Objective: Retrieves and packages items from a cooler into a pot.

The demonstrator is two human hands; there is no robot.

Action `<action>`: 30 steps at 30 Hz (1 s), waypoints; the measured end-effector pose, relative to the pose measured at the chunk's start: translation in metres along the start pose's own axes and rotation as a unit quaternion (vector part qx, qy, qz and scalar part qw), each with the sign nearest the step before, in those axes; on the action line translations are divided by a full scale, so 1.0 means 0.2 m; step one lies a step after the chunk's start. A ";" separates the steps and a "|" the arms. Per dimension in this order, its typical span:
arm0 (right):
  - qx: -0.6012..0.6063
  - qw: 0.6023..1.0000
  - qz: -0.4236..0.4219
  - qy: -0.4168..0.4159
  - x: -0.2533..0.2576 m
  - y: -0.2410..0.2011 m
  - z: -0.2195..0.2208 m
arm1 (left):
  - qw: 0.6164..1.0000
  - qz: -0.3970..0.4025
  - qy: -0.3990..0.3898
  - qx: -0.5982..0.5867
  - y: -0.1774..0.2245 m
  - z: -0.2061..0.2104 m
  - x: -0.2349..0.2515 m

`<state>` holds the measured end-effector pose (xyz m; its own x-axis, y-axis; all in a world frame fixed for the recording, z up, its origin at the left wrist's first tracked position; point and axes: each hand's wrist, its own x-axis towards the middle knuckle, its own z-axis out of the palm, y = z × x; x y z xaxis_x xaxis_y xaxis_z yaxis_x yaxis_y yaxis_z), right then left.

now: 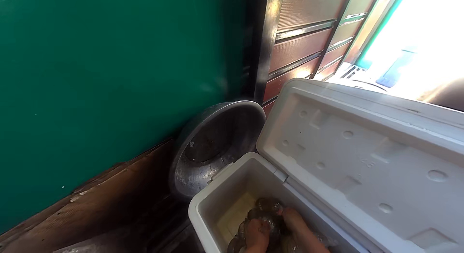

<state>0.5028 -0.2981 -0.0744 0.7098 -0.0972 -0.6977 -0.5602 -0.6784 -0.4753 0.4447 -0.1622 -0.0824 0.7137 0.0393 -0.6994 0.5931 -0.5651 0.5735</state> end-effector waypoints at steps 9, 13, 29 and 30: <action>-0.317 0.935 -0.137 -0.075 -0.22 -0.04 0.08 | 0.996 -0.054 -0.040 0.062 -0.03 -0.08 -0.05; -0.290 0.946 -0.145 -0.023 -0.14 -0.11 0.12 | 0.988 -0.058 -0.096 0.107 0.00 -0.05 -0.16; -0.405 0.824 -0.366 -0.152 -0.20 0.01 0.26 | 0.885 -0.163 -0.160 0.407 0.07 -0.12 -0.30; -0.408 0.824 -0.362 -0.154 -0.18 0.01 0.27 | 0.881 -0.163 -0.162 0.414 0.05 -0.12 -0.28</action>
<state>0.4535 -0.2563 -0.0786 0.5193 0.6521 -0.5524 0.5246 -0.7535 -0.3963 0.4208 -0.1501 -0.0273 0.3331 0.1487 -0.9311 0.1767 -0.9798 -0.0932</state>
